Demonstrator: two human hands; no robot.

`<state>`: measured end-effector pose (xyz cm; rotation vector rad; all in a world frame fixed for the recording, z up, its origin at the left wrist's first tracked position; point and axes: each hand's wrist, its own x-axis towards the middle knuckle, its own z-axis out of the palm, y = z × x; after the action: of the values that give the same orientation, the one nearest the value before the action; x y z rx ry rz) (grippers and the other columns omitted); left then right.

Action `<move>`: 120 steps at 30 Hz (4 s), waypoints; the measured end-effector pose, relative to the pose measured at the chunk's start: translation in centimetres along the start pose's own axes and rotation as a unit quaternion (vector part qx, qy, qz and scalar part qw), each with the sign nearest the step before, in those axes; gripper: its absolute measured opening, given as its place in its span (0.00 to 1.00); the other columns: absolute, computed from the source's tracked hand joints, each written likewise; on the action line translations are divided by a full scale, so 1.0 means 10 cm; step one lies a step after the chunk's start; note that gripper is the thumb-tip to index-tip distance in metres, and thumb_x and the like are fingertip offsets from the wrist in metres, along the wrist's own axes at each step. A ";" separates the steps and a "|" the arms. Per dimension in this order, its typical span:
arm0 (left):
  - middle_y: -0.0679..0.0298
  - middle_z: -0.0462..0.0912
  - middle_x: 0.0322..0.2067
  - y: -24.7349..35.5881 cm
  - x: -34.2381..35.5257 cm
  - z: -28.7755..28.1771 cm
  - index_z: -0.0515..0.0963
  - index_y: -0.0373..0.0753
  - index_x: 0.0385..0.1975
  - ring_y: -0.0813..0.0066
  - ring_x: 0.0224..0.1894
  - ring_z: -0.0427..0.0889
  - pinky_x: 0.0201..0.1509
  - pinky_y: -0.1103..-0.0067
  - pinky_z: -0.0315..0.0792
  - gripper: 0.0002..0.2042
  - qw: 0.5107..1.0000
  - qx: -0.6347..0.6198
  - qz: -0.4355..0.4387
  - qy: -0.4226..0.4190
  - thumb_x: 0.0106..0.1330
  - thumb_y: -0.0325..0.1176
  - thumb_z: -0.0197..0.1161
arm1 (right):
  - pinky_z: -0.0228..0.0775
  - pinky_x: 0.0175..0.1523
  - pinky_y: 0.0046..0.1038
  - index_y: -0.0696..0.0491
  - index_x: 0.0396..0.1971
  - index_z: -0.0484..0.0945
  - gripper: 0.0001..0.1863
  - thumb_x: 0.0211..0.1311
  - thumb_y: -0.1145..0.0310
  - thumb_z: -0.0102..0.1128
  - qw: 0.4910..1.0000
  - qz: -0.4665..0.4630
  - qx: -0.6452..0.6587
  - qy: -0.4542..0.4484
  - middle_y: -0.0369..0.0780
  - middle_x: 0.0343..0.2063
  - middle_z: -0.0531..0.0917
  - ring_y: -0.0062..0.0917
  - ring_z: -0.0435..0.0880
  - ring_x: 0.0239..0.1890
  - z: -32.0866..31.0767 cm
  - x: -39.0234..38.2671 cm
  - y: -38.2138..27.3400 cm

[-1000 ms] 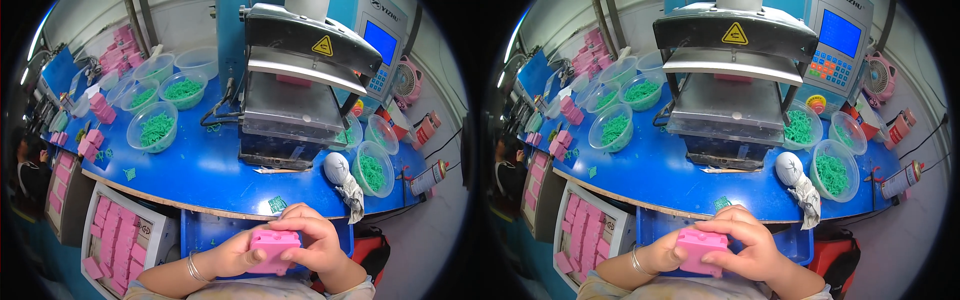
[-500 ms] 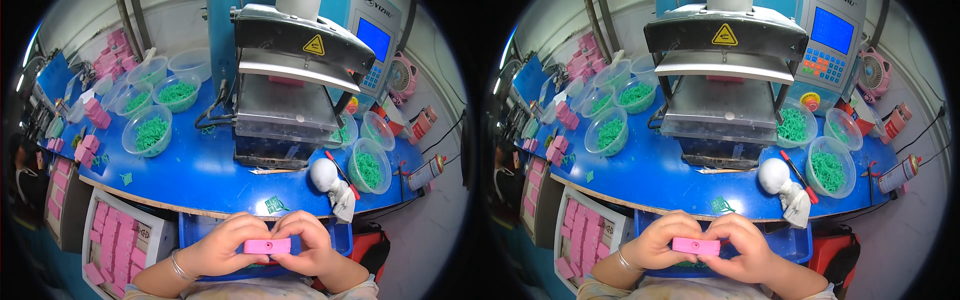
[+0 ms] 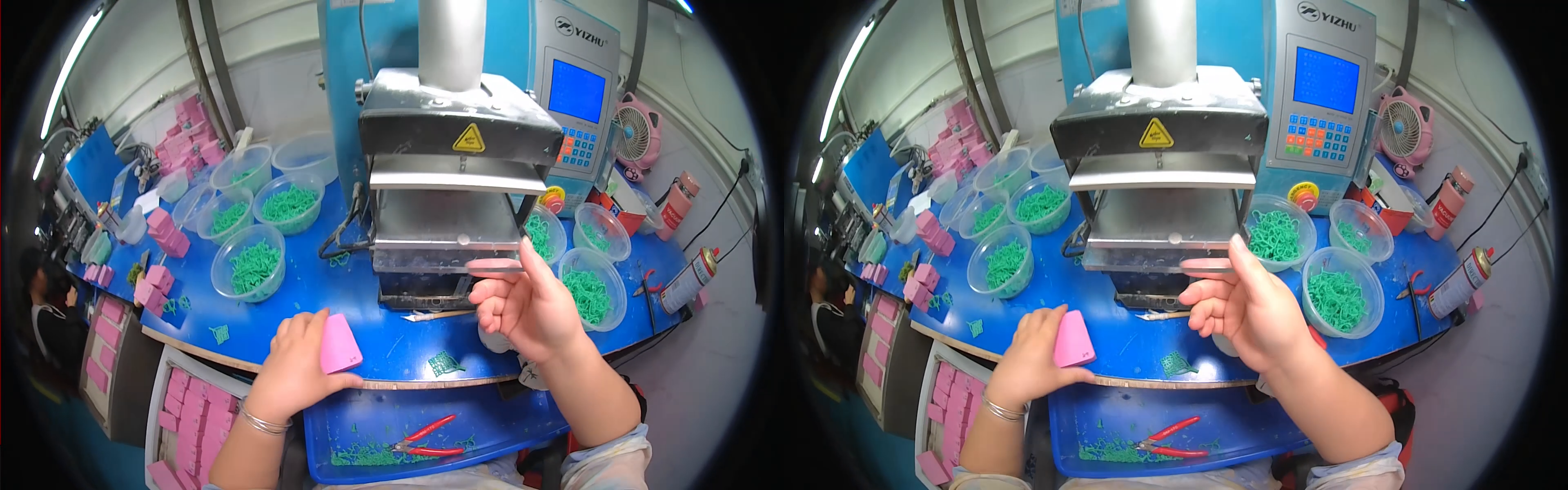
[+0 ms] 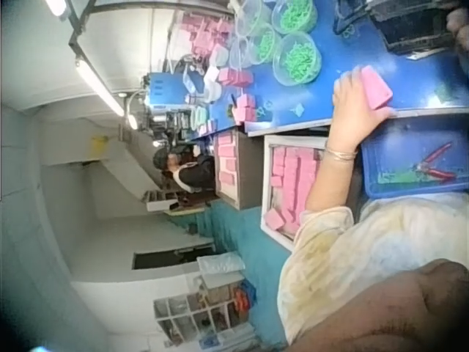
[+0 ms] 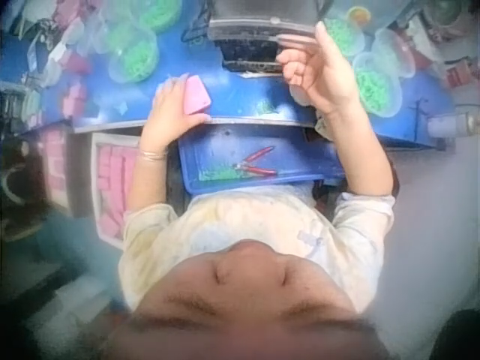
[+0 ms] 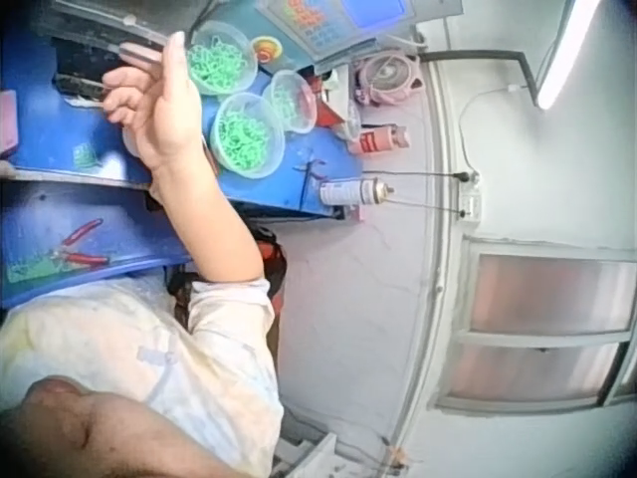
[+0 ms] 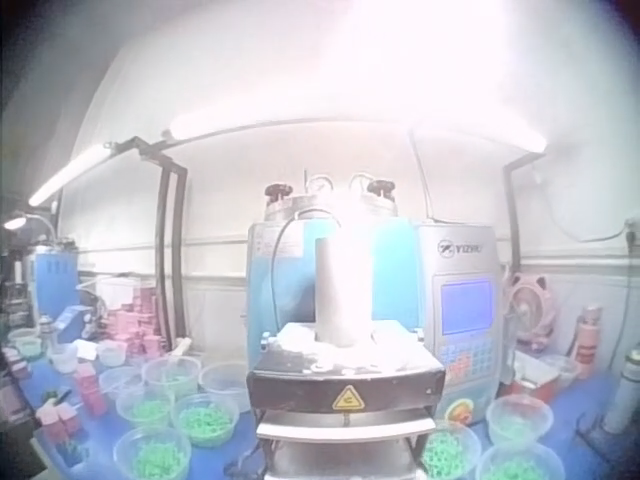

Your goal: Operating a wax injection machine and assembling components in silicone molds for casting.

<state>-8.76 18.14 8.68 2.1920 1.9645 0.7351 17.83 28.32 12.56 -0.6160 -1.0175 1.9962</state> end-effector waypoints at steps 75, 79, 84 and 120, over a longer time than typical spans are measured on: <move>0.50 0.69 0.50 0.08 0.04 0.40 0.68 0.33 0.49 0.55 0.54 0.66 0.59 0.67 0.58 0.34 0.993 -0.105 0.061 -0.005 0.45 0.49 0.68 | 0.56 0.56 0.41 0.57 0.29 0.76 0.11 0.46 0.67 0.58 0.379 -0.253 -0.860 0.229 0.48 0.59 0.62 0.38 0.63 0.57 -1.51 0.46 -1.13; 0.50 0.69 0.49 0.10 0.04 0.41 0.68 0.33 0.49 0.55 0.54 0.66 0.58 0.67 0.59 0.35 0.992 -0.109 0.056 0.000 0.44 0.51 0.68 | 0.51 0.62 0.44 0.55 0.37 0.74 0.13 0.50 0.69 0.57 0.387 -0.236 -0.862 0.226 0.48 0.62 0.55 0.39 0.56 0.63 -1.57 0.47 -1.07; 0.50 0.70 0.49 0.06 0.03 0.42 0.68 0.33 0.49 0.55 0.54 0.67 0.58 0.68 0.59 0.36 0.991 -0.121 0.056 -0.002 0.42 0.50 0.70 | 0.48 0.63 0.45 0.55 0.39 0.72 0.14 0.50 0.70 0.56 0.426 -0.252 -0.841 0.216 0.50 0.61 0.54 0.40 0.53 0.64 -1.54 0.48 -1.04; 0.52 0.68 0.51 0.11 0.03 0.36 0.68 0.35 0.50 0.55 0.55 0.65 0.59 0.67 0.57 0.35 0.990 -0.132 0.056 -0.007 0.42 0.47 0.70 | 0.52 0.61 0.47 0.59 0.28 0.75 0.08 0.49 0.71 0.53 0.320 -0.223 -0.894 0.220 0.55 0.60 0.56 0.44 0.57 0.62 -1.54 0.46 -1.02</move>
<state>-6.22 19.06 6.07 2.1513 1.6388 0.9333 30.41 42.52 12.08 -1.4671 -2.2687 -0.7059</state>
